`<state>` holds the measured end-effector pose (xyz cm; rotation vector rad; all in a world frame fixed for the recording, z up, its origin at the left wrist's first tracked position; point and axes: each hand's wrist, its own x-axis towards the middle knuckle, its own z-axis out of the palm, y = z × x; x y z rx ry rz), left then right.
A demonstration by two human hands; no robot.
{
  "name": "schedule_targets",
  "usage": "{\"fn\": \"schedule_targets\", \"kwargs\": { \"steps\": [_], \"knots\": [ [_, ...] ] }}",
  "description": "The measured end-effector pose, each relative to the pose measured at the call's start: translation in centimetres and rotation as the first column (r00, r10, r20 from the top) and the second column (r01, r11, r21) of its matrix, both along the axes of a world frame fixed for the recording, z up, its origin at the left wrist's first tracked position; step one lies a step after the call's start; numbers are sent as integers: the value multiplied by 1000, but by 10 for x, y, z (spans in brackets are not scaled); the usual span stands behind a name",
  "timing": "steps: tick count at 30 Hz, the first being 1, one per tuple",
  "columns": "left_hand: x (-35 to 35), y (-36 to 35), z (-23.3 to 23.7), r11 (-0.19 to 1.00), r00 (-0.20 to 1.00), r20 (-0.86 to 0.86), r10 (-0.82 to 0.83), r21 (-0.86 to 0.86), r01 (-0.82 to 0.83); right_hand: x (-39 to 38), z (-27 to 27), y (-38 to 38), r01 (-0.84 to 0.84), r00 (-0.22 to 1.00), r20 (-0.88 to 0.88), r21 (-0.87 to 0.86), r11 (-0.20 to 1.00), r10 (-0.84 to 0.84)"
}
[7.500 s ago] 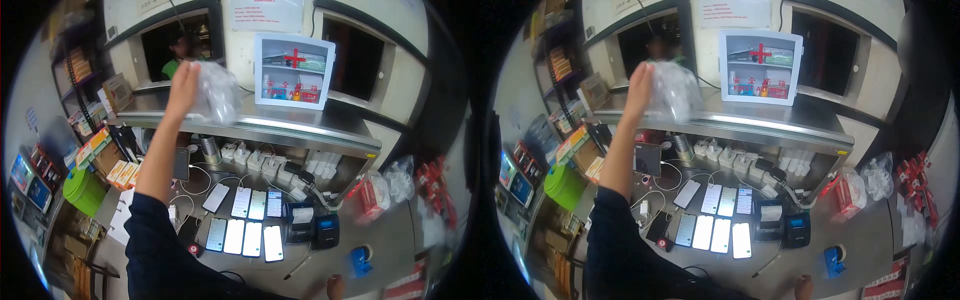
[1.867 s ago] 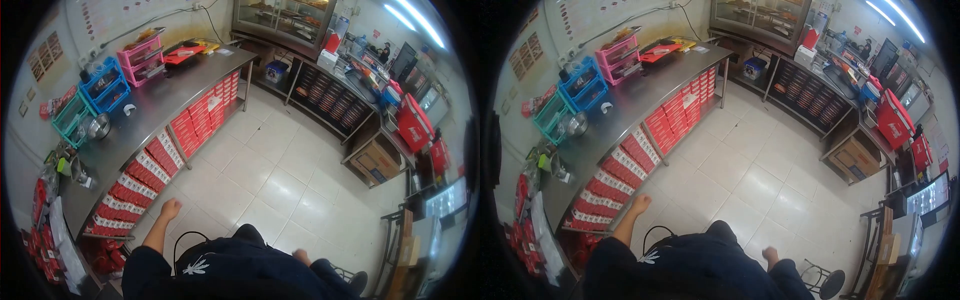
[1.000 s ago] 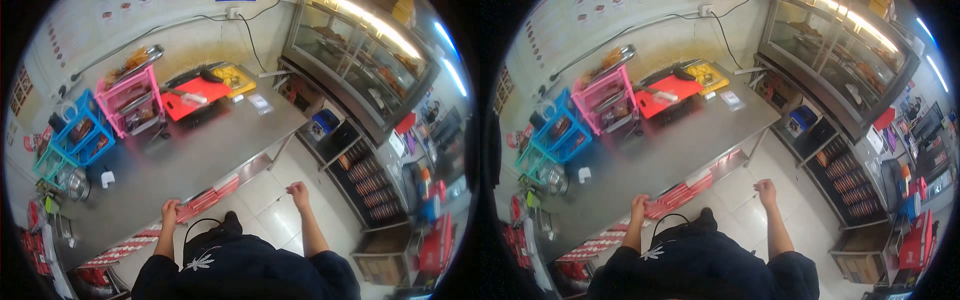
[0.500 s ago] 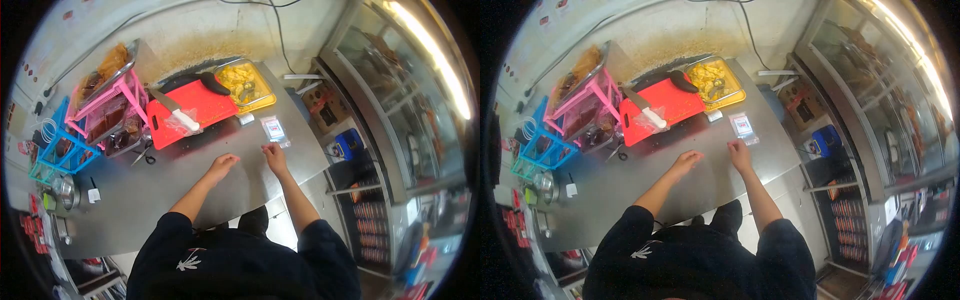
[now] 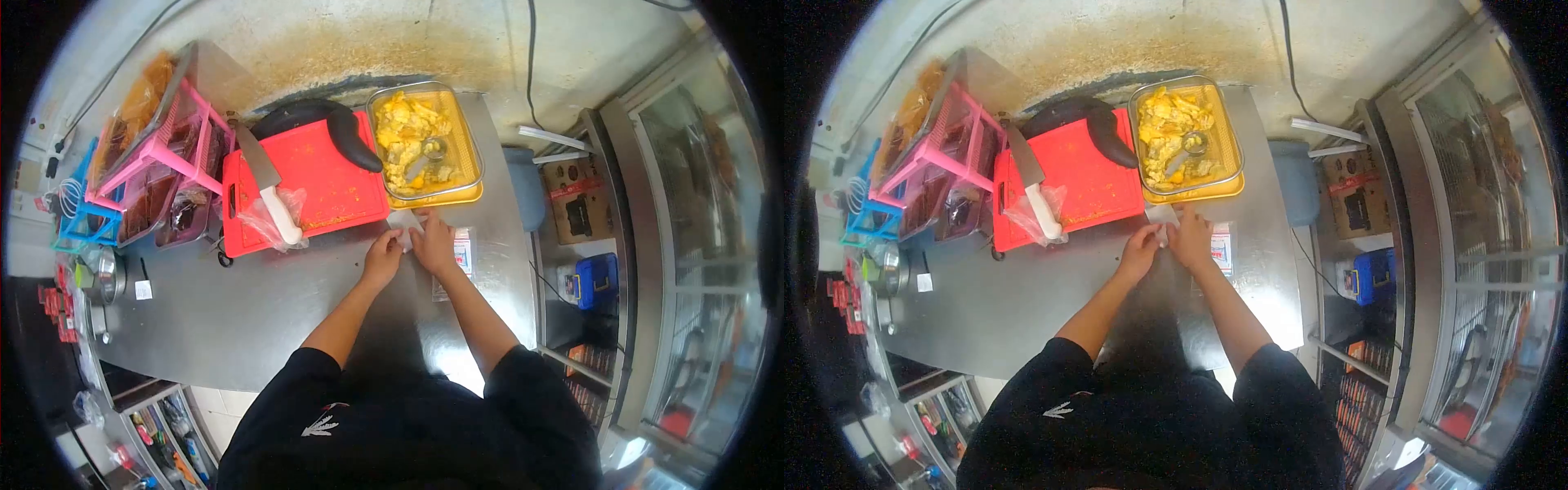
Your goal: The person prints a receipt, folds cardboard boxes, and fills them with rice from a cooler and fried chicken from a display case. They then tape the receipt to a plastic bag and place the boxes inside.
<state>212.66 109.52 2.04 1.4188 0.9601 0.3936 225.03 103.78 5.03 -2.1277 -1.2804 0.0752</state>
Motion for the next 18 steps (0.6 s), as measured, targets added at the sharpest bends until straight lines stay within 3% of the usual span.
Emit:
{"fn": "schedule_targets", "kwargs": {
  "steps": [2, 4, 5, 6, 7, 8, 12, 13, 18],
  "knots": [
    [-3, 2, 9, 1000, 998, -64, 6, 27, -5, 6, 5, -5, -87, 944, -325, -117, 989, 45],
    [-3, 3, 28, 895, 900, -422, -106, 355, 271, 13, 2, -8, -147, 927, -365, -145, 978, 85],
    [-3, 3, 33, 900, 900, -423, -102, 346, 265, 15, 0, -11, -195, 908, -402, -164, 967, 115],
    [-2, 5, 36, 788, 860, -507, -62, 503, 354, 17, -1, -12, -203, 907, -405, -171, 964, 119],
    [-1, 7, 37, 639, 816, -578, -3, 626, 446, 18, -1, -12, -223, 942, -296, -193, 955, 160],
    [0, 9, 35, 646, 814, -580, -2, 621, 444, 18, -2, -11, -241, 962, -184, -216, 946, 203],
    [2, 21, 25, 535, 841, -539, 52, 726, 432, 11, 16, -10, -197, 968, -203, -258, 946, 146],
    [2, 24, 23, 487, 839, -541, 59, 749, 449, 8, 15, -10, -174, 968, -214, -207, 963, 129],
    [2, 28, 14, 555, 845, -534, 22, 710, 434, -8, 10, -20, -142, 956, -257, 26, 990, 144]
  ]
}}
